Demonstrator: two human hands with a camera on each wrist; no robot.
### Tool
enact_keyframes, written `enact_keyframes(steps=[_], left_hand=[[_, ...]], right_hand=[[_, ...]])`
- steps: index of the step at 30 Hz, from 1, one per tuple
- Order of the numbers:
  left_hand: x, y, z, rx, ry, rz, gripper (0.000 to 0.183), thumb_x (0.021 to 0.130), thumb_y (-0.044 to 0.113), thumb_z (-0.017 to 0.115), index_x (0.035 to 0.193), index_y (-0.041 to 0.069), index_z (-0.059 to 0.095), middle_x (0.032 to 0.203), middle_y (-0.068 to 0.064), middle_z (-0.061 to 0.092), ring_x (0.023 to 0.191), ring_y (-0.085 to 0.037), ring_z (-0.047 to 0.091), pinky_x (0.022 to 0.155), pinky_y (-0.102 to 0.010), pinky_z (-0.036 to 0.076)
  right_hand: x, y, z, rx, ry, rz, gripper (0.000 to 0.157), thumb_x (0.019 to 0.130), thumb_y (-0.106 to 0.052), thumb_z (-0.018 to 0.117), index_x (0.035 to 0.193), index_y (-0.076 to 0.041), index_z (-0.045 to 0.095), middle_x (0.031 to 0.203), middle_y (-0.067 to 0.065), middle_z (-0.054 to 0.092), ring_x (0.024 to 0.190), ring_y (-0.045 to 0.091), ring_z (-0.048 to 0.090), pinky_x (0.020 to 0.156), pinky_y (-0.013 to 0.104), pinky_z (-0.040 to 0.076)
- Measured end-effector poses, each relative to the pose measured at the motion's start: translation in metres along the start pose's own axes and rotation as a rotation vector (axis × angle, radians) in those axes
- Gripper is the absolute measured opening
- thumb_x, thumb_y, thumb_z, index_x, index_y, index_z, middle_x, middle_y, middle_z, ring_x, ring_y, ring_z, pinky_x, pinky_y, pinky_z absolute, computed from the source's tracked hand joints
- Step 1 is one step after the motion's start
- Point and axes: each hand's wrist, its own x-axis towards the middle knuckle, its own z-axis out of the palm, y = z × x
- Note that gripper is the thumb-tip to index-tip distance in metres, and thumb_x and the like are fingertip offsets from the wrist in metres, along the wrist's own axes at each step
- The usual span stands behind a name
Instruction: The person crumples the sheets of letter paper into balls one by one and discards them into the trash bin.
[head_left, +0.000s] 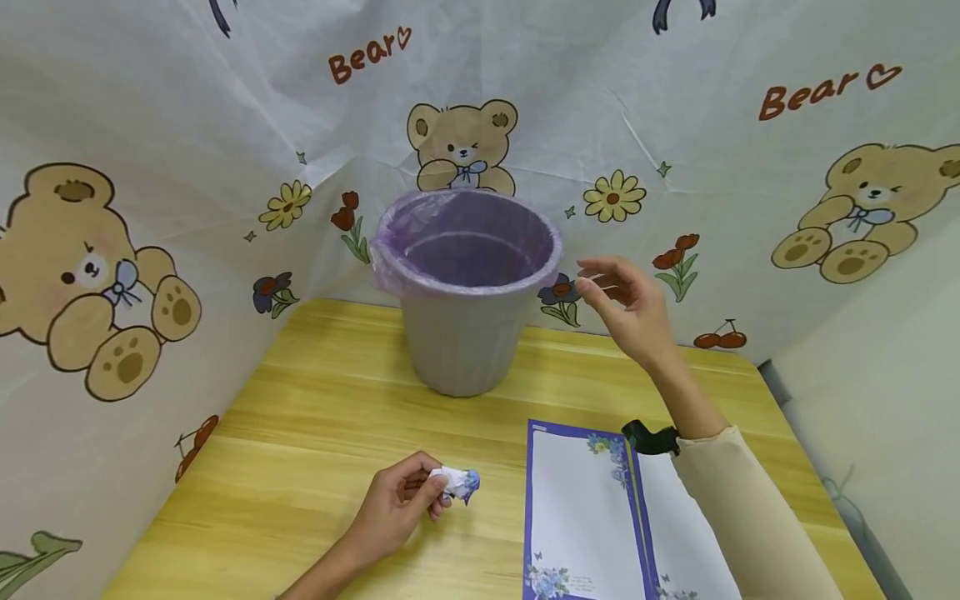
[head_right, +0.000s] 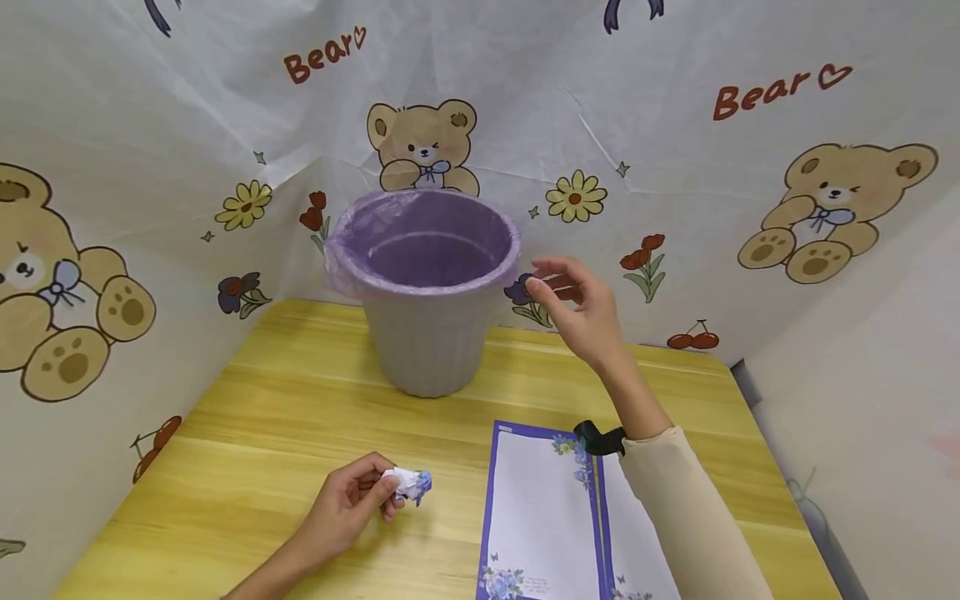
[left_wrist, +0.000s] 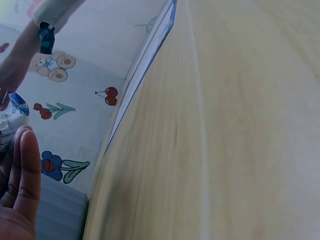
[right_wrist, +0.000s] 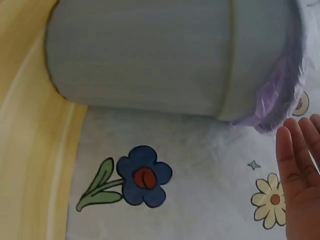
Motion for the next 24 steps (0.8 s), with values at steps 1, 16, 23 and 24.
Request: enact_keyframes(steps=[1,16,23,24], left_hand=[[0.000,0.000,0.000,0.000,-0.001,-0.001,0.010,0.110,0.002,0.058,0.111,0.004,0.067,0.085,-0.023,0.073,0.071,-0.014,0.072,0.060,-0.036,0.066],[-0.001,0.004,0.001,0.009,-0.011,-0.010,0.010,0.110,0.003,0.058,0.110,0.006,0.067,0.084,-0.021,0.074,0.069,-0.025,0.072,0.059,-0.036,0.066],[-0.003,0.006,0.003,0.011,-0.015,-0.029,0.010,0.110,0.005,0.058,0.109,0.007,0.068,0.085,-0.020,0.074,0.070,-0.022,0.073,0.060,-0.035,0.066],[-0.003,0.006,0.003,0.011,-0.017,-0.034,0.010,0.110,0.006,0.058,0.109,0.007,0.068,0.085,-0.020,0.074,0.070,-0.023,0.073,0.060,-0.035,0.066]], right_hand=[[0.003,0.000,-0.002,0.003,-0.016,0.017,0.029,0.103,-0.006,0.071,0.132,-0.004,0.073,0.120,-0.003,0.076,0.099,0.010,0.072,0.085,0.015,0.060],[0.040,-0.002,-0.001,-0.075,-0.184,0.205,0.037,0.107,-0.032,0.068,0.142,-0.019,0.068,0.133,0.006,0.070,0.106,0.011,0.072,0.088,0.016,0.058],[0.051,0.000,0.003,-0.023,-0.269,0.303,0.052,0.108,-0.038,0.066,0.157,-0.026,0.054,0.148,0.009,0.061,0.114,0.022,0.072,0.087,0.021,0.062],[0.053,0.001,0.004,-0.010,-0.273,0.312,0.054,0.107,-0.038,0.066,0.158,-0.026,0.052,0.150,0.009,0.059,0.116,0.024,0.071,0.087,0.021,0.062]])
